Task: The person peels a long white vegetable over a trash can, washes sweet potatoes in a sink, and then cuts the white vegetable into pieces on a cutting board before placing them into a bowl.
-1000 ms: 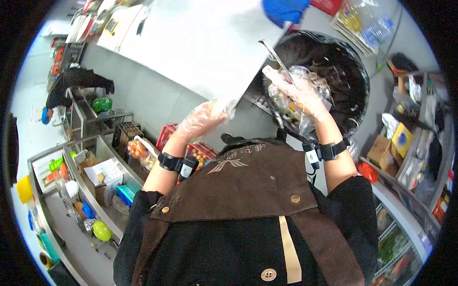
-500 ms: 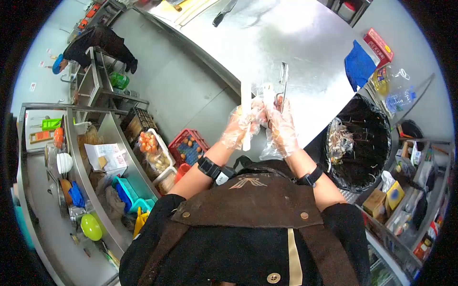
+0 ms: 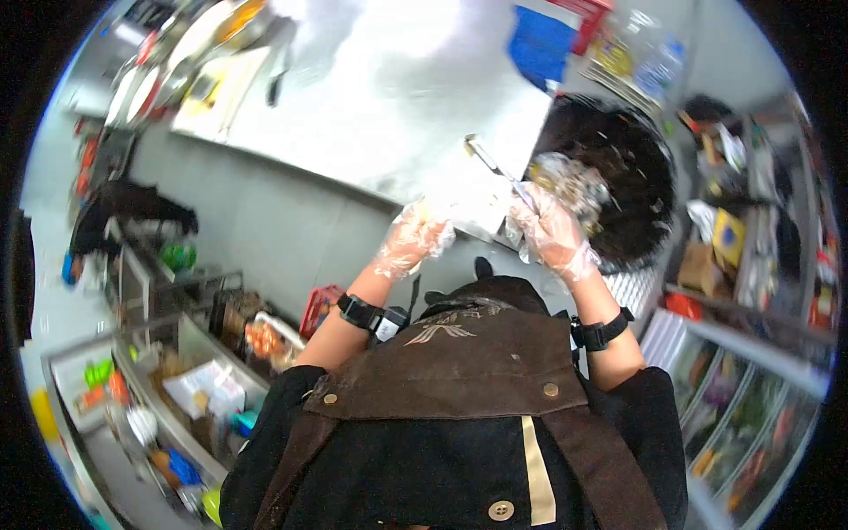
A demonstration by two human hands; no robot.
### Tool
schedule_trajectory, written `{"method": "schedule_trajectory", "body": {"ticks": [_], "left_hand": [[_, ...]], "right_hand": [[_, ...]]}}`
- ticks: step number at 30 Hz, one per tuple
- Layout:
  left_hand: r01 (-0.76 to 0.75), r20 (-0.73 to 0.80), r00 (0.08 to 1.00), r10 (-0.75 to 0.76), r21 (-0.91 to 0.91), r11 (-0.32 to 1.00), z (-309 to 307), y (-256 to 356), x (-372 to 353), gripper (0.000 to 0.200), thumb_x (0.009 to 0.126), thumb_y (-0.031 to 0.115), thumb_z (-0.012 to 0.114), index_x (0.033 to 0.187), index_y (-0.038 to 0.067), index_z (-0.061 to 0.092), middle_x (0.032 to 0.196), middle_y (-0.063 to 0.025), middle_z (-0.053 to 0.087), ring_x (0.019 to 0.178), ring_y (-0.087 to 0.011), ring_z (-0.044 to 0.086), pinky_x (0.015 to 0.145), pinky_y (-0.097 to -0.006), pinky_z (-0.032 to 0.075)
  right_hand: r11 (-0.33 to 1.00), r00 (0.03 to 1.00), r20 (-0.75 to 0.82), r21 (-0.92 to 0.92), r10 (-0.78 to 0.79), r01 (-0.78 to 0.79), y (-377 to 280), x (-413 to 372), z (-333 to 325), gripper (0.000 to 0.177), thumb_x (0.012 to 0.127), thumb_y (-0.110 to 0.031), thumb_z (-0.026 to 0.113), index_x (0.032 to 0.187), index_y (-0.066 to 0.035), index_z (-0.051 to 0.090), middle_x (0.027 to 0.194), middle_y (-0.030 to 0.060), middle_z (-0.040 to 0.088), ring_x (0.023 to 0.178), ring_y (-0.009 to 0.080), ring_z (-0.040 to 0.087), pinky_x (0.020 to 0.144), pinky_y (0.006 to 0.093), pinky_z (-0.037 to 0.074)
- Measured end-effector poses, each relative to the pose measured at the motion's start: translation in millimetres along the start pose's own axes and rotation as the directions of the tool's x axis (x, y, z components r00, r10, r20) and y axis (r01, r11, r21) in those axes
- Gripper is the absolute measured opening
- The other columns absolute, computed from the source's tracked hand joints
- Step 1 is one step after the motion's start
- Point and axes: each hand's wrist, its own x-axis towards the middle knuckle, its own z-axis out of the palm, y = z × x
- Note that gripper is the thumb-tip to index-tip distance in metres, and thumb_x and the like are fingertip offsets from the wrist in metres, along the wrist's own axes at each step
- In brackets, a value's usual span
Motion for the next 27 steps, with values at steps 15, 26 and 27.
{"method": "schedule_trajectory", "body": {"ticks": [15,26,27], "left_hand": [[-0.274,0.170,0.961,0.217,0.528,0.804,157.3,46.6,83.0,0.028,0.080,0.008,0.054,0.108,0.008,0.054,0.094,-0.0149,0.055,0.086,-0.0319,0.055,0.071,-0.0406,0.048],[-0.251,0.161,0.966,0.202,0.401,0.881,234.3,61.2,124.1,0.019,0.087,0.012,0.052,0.104,0.003,0.053,0.092,-0.0146,0.053,0.088,-0.0294,0.054,0.077,-0.0396,0.044],[-0.158,0.068,0.987,0.144,0.315,0.936,238.4,63.5,127.8,0.018,0.087,0.015,0.054,0.101,0.003,0.054,0.088,-0.0117,0.054,0.081,-0.0244,0.055,0.072,-0.0370,0.045]], "right_hand": [[0.644,0.739,-0.079,-0.559,-0.668,0.522,167.3,-70.8,-134.2,0.039,0.074,-0.008,0.063,0.112,-0.004,0.053,0.103,0.0181,0.058,0.090,0.0356,0.056,0.075,0.0375,0.049],[0.968,0.976,-0.125,0.152,-0.181,0.199,230.1,-81.9,-170.7,0.031,0.077,-0.009,0.059,0.107,-0.002,0.054,0.096,0.0125,0.058,0.081,0.0280,0.056,0.070,0.0337,0.048],[0.936,0.992,-0.075,0.333,-0.097,0.117,219.8,-82.6,-171.5,0.029,0.082,-0.010,0.056,0.109,-0.001,0.053,0.093,0.0089,0.057,0.077,0.0215,0.054,0.066,0.0295,0.047]]}}
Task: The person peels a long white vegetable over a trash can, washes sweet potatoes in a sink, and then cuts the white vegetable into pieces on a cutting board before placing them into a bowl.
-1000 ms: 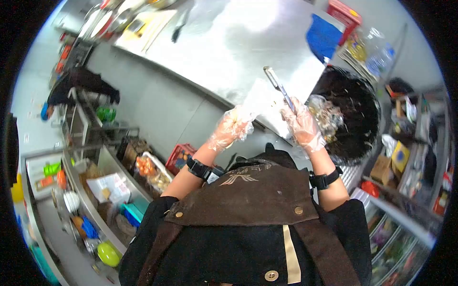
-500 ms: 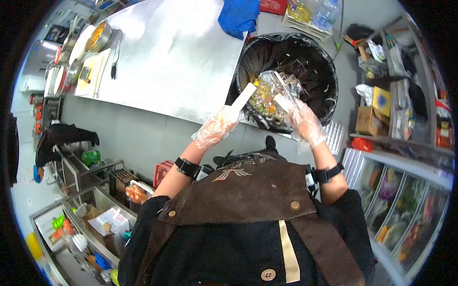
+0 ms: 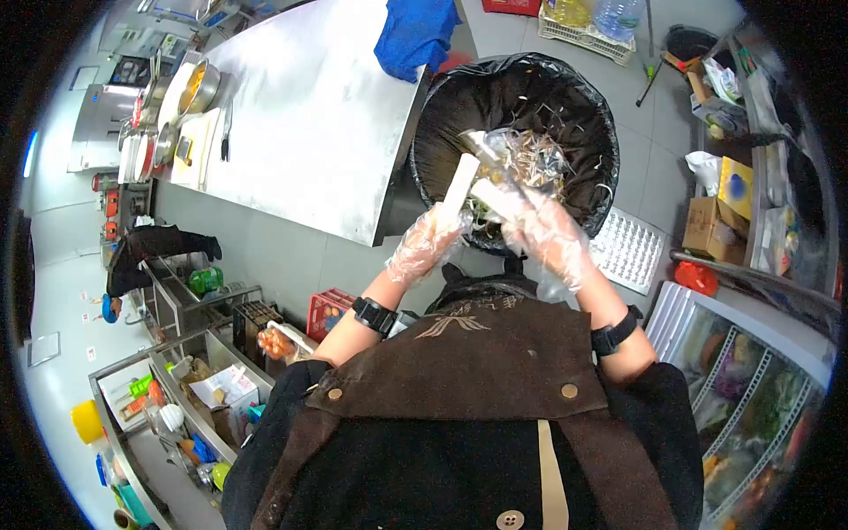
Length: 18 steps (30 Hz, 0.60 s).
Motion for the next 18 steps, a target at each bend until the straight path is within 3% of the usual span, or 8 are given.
{"method": "schedule_trajectory", "body": {"ticks": [2,4,5,7,9,10,11,18], "left_hand": [[0.087,-0.051,0.994,-0.094,-0.112,0.990,0.0,7.9,4.9,0.018,0.086,0.017,0.056,0.099,0.003,0.055,0.084,-0.0089,0.055,0.075,-0.0195,0.056,0.067,-0.0344,0.046],[0.627,0.264,0.746,-0.612,-0.587,0.512,-16.3,35.0,24.8,0.019,0.085,0.020,0.059,0.096,0.004,0.056,0.074,-0.0022,0.054,0.061,-0.0101,0.052,0.055,-0.0254,0.044],[0.507,0.099,0.758,-0.645,-0.712,0.486,-7.6,37.4,30.9,0.017,0.084,0.019,0.060,0.094,0.005,0.057,0.069,0.0013,0.053,0.053,-0.0056,0.047,0.047,-0.0194,0.039],[0.473,0.281,0.773,-0.569,-0.853,0.221,-4.5,36.2,42.0,0.022,0.083,0.018,0.061,0.099,0.004,0.058,0.069,0.0011,0.053,0.055,-0.0055,0.048,0.047,-0.0196,0.040],[0.557,0.251,0.750,-0.612,-0.739,0.379,1.2,44.3,60.2,0.029,0.082,0.018,0.062,0.107,0.004,0.057,0.069,0.0016,0.053,0.055,-0.0046,0.047,0.047,-0.0192,0.039],[0.610,0.297,0.695,-0.655,-0.725,0.319,7.7,40.9,65.4,0.034,0.082,0.019,0.061,0.112,0.003,0.055,0.075,-0.0005,0.056,0.062,-0.0061,0.051,0.053,-0.0196,0.042],[0.542,0.191,0.772,-0.606,-0.695,0.473,10.1,45.4,67.1,0.034,0.082,0.021,0.062,0.110,0.002,0.056,0.085,-0.0030,0.059,0.071,-0.0088,0.054,0.061,-0.0220,0.044],[0.503,0.136,0.770,-0.624,-0.730,0.462,40.7,1.3,53.1,0.030,0.083,0.022,0.061,0.105,0.003,0.057,0.089,-0.0029,0.060,0.074,-0.0103,0.053,0.065,-0.0249,0.044]], "right_hand": [[0.990,1.000,-0.028,0.138,-0.010,0.014,9.1,-3.6,5.6,0.025,0.088,-0.011,0.052,0.112,-0.001,0.051,0.087,0.0028,0.056,0.068,0.0115,0.052,0.060,0.0226,0.046],[0.931,0.993,-0.113,0.363,0.020,0.023,40.2,-0.7,10.4,0.024,0.086,-0.008,0.053,0.110,-0.002,0.051,0.086,0.0031,0.056,0.068,0.0134,0.053,0.061,0.0234,0.045],[0.843,0.974,-0.128,0.531,0.186,-0.091,39.5,3.1,9.0,0.024,0.089,-0.012,0.051,0.110,-0.003,0.051,0.082,0.0011,0.055,0.065,0.0103,0.051,0.059,0.0216,0.044],[0.711,0.930,-0.101,0.675,0.353,-0.196,37.3,7.1,8.7,0.023,0.091,-0.016,0.050,0.110,-0.003,0.051,0.078,-0.0010,0.053,0.063,0.0073,0.048,0.057,0.0199,0.042],[0.717,0.942,-0.060,0.665,0.330,-0.209,21.7,16.3,21.9,0.024,0.092,-0.020,0.050,0.110,-0.004,0.051,0.073,-0.0028,0.051,0.060,0.0060,0.045,0.055,0.0207,0.041],[0.797,0.951,-0.174,0.594,0.257,-0.106,24.0,20.0,34.8,0.025,0.093,-0.022,0.049,0.111,-0.005,0.051,0.071,-0.0047,0.049,0.058,0.0047,0.043,0.052,0.0195,0.040],[0.792,0.937,-0.166,0.590,0.309,-0.157,23.8,20.9,39.6,0.027,0.093,-0.022,0.049,0.114,-0.005,0.050,0.074,-0.0047,0.049,0.059,0.0053,0.043,0.050,0.0186,0.041],[0.622,0.947,-0.052,0.765,0.319,-0.167,58.1,17.6,49.3,0.034,0.092,-0.024,0.050,0.121,-0.006,0.044,0.092,0.0026,0.057,0.076,0.0097,0.057,0.060,0.0235,0.053]]}}
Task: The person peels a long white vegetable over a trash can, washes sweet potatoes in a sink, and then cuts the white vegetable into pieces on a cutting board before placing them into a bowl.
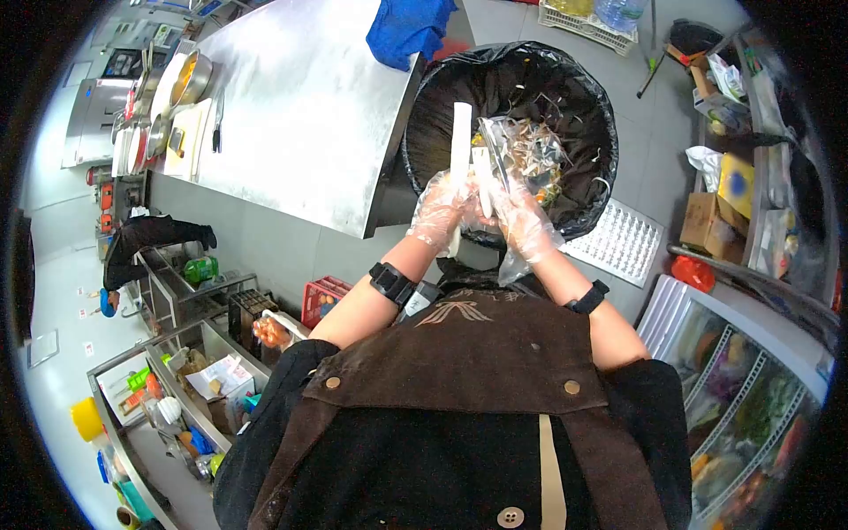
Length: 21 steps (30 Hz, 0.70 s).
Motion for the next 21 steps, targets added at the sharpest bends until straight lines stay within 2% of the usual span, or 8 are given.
{"method": "schedule_trajectory", "body": {"ticks": [7,8,11,12,13,16,18,21], "left_hand": [[0.275,0.008,0.961,-0.276,-0.108,0.955,3.2,16.0,-1.1,0.024,0.082,0.020,0.061,0.098,0.003,0.058,0.070,0.0008,0.054,0.058,-0.0068,0.045,0.051,-0.0219,0.037],[0.232,-0.011,0.973,-0.232,0.032,0.972,0.8,16.9,1.9,0.024,0.083,0.020,0.060,0.100,0.004,0.059,0.070,0.0003,0.056,0.060,-0.0075,0.047,0.053,-0.0221,0.039],[0.044,-0.011,0.999,-0.043,0.168,0.985,-6.9,10.1,2.0,0.026,0.083,0.023,0.059,0.100,0.004,0.061,0.073,-0.0016,0.060,0.064,-0.0085,0.051,0.056,-0.0223,0.041],[0.039,0.124,0.991,-0.045,0.048,0.998,-5.0,33.0,-4.7,0.028,0.084,0.026,0.059,0.098,0.003,0.063,0.079,-0.0036,0.063,0.068,-0.0095,0.054,0.060,-0.0242,0.043],[0.131,0.044,0.988,-0.148,0.267,0.955,-4.5,31.6,-0.9,0.029,0.083,0.028,0.059,0.096,0.002,0.063,0.080,-0.0052,0.064,0.071,-0.0114,0.056,0.063,-0.0263,0.044],[0.002,0.162,0.985,-0.052,0.294,0.956,2.2,41.9,-6.3,0.031,0.082,0.029,0.060,0.097,0.002,0.062,0.081,-0.0060,0.064,0.070,-0.0131,0.056,0.064,-0.0284,0.045],[-0.025,0.116,0.993,-0.024,0.403,0.915,5.2,22.6,-0.7,0.033,0.081,0.032,0.061,0.095,0.002,0.061,0.081,-0.0068,0.064,0.070,-0.0138,0.056,0.064,-0.0288,0.045],[-0.100,0.039,0.995,0.093,0.473,0.875,7.1,17.3,2.7,0.032,0.081,0.032,0.060,0.093,0.002,0.060,0.078,-0.0060,0.061,0.068,-0.0133,0.055,0.063,-0.0289,0.044]], "right_hand": [[0.932,0.953,-0.102,-0.206,0.284,-0.300,-23.9,-9.4,7.0,0.029,0.092,-0.027,0.049,0.115,-0.008,0.049,0.080,0.0065,0.060,0.073,0.0133,0.059,0.060,0.0236,0.052],[0.877,0.981,-0.079,-0.440,0.178,-0.195,-29.4,-8.9,1.1,0.028,0.093,-0.026,0.048,0.114,-0.008,0.050,0.079,0.0052,0.059,0.070,0.0116,0.056,0.058,0.0222,0.048],[0.990,0.986,-0.144,-0.101,0.087,-0.102,-29.5,0.7,-17.2,0.027,0.091,-0.024,0.050,0.111,-0.006,0.053,0.075,-0.0029,0.049,0.064,0.0057,0.043,0.055,0.0203,0.037],[0.935,0.997,-0.073,-0.354,-0.019,-0.008,-42.6,-2.0,-17.0,0.028,0.091,-0.024,0.051,0.111,-0.005,0.053,0.077,-0.0026,0.050,0.066,0.0058,0.044,0.057,0.0205,0.038],[0.925,0.998,-0.066,-0.380,-0.012,-0.014,-53.1,-2.6,-11.0,0.030,0.089,-0.024,0.054,0.112,-0.005,0.052,0.080,-0.0013,0.052,0.070,0.0066,0.046,0.061,0.0211,0.040],[0.900,0.999,-0.050,-0.435,-0.006,-0.016,-34.7,11.4,-8.1,0.036,0.086,-0.023,0.059,0.114,-0.004,0.050,0.088,0.0012,0.055,0.076,0.0083,0.049,0.067,0.0226,0.042],[0.847,0.999,-0.032,-0.531,0.004,-0.020,-46.9,5.5,21.2,0.037,0.082,-0.019,0.064,0.112,-0.003,0.051,0.092,0.0038,0.059,0.083,0.0117,0.053,0.074,0.0267,0.045],[0.897,0.996,-0.059,-0.440,-0.065,0.032,-21.5,20.9,14.3,0.033,0.081,-0.018,0.064,0.109,-0.003,0.052,0.093,0.0036,0.059,0.084,0.0106,0.053,0.073,0.0270,0.046]]}}
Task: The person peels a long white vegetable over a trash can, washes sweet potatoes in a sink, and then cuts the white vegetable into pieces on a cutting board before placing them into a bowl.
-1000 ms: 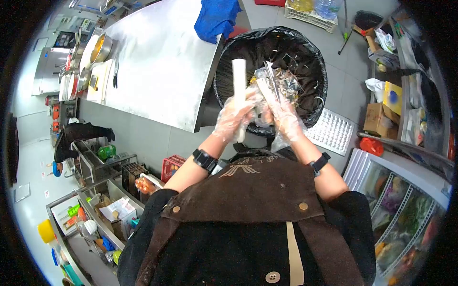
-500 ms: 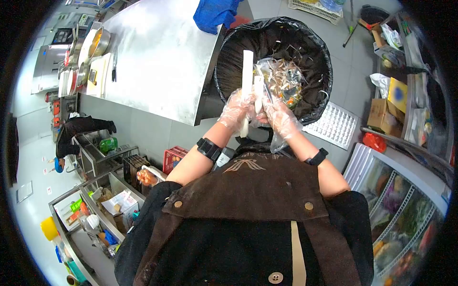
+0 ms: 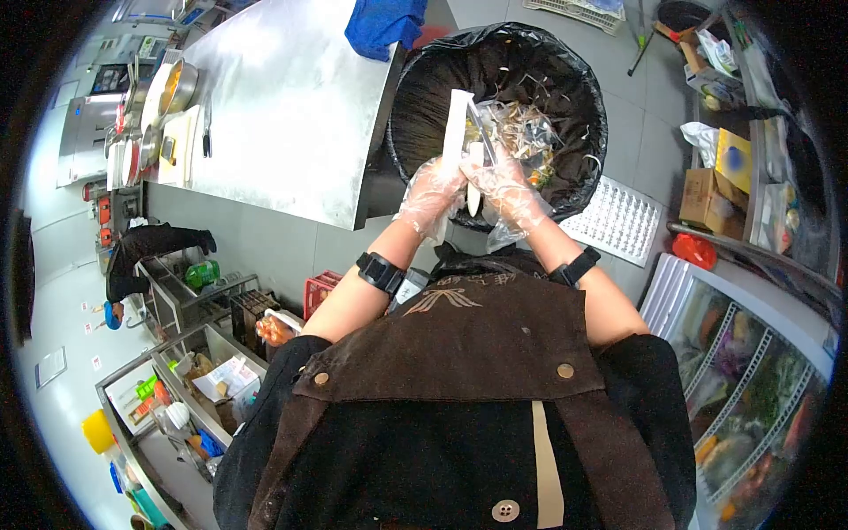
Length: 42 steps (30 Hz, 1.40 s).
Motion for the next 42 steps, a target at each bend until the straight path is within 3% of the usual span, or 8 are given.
{"method": "schedule_trajectory", "body": {"ticks": [4,15,20,23,26,38,40,42], "left_hand": [[0.292,0.229,0.953,-0.200,-0.506,0.812,-0.6,-5.5,-11.7,0.024,0.086,0.027,0.055,0.097,0.006,0.058,0.078,-0.0035,0.058,0.065,-0.0107,0.053,0.056,-0.0247,0.041],[0.460,0.426,0.888,-0.172,-0.821,0.338,-18.4,-6.5,-27.3,0.027,0.084,0.025,0.062,0.104,0.009,0.052,0.084,-0.0030,0.059,0.063,-0.0092,0.055,0.045,-0.0178,0.039],[0.447,0.310,0.894,-0.325,-0.684,0.577,-26.3,-1.3,-17.6,0.023,0.082,0.016,0.063,0.101,0.007,0.053,0.077,-0.0006,0.058,0.062,-0.0077,0.053,0.049,-0.0176,0.040],[0.169,0.121,0.983,-0.137,-0.314,0.934,-34.9,6.2,-15.4,0.021,0.081,0.017,0.063,0.096,0.004,0.059,0.073,-0.0015,0.059,0.060,-0.0067,0.053,0.051,-0.0203,0.040],[0.038,0.076,0.997,-0.027,-0.153,0.988,-37.8,25.1,-19.9,0.024,0.080,0.020,0.064,0.095,0.001,0.061,0.071,-0.0033,0.059,0.060,-0.0082,0.054,0.052,-0.0218,0.041],[0.269,0.217,0.954,-0.206,-0.322,0.908,-26.3,16.0,-16.0,0.021,0.081,0.020,0.064,0.094,0.004,0.058,0.065,0.0013,0.053,0.055,-0.0068,0.048,0.049,-0.0221,0.039],[0.383,0.262,0.920,-0.293,-0.435,0.814,-26.9,13.4,-16.3,0.021,0.082,0.019,0.065,0.095,0.004,0.057,0.066,0.0019,0.052,0.055,-0.0068,0.047,0.049,-0.0215,0.039],[0.427,0.379,0.902,-0.205,-0.722,0.544,-30.5,-2.2,-15.7,0.022,0.084,0.019,0.062,0.099,0.004,0.055,0.070,0.0005,0.053,0.055,-0.0079,0.046,0.048,-0.0207,0.039]], "right_hand": [[0.975,0.999,0.023,0.219,0.027,-0.032,-9.5,-10.6,2.4,0.029,0.082,-0.015,0.064,0.106,-0.004,0.053,0.089,0.0010,0.057,0.079,0.0082,0.052,0.069,0.0246,0.045],[0.996,0.992,0.115,0.083,-0.053,0.044,-10.1,-15.1,-6.7,0.030,0.081,-0.013,0.063,0.108,-0.005,0.051,0.078,-0.0043,0.049,0.067,0.0045,0.044,0.058,0.0192,0.038],[0.988,0.962,0.264,0.116,0.068,-0.101,-19.1,-19.9,-25.6,0.046,0.083,-0.013,0.060,0.125,-0.006,0.042,0.077,-0.0060,0.051,0.050,0.0005,0.040,0.042,0.0152,0.032],[0.903,0.923,0.340,0.313,0.182,-0.293,-14.8,-19.6,-37.8,0.051,0.082,-0.016,0.061,0.127,-0.002,0.041,0.071,-0.0050,0.048,0.052,0.0013,0.036,0.043,0.0166,0.028],[0.888,0.898,0.391,0.315,0.200,-0.335,-18.6,-23.5,-45.4,0.053,0.082,-0.017,0.061,0.128,-0.002,0.039,0.070,-0.0054,0.047,0.051,0.0019,0.036,0.043,0.0169,0.028],[0.938,0.953,0.304,-0.336,0.019,0.088,-10.3,-9.0,-46.2,0.018,0.081,-0.013,0.059,0.095,-0.004,0.053,0.069,-0.0016,0.052,0.061,0.0046,0.047,0.054,0.0202,0.039],[0.935,0.899,0.363,0.155,0.247,-0.319,-26.5,-18.7,-46.2,0.013,0.081,-0.012,0.060,0.090,-0.006,0.052,0.064,-0.0015,0.050,0.053,0.0055,0.046,0.047,0.0190,0.036],[0.867,0.882,0.429,0.344,0.196,-0.361,-29.5,-14.2,-48.9,0.016,0.082,-0.015,0.059,0.094,-0.006,0.053,0.066,0.0001,0.053,0.053,0.0063,0.048,0.047,0.0181,0.037]]}}
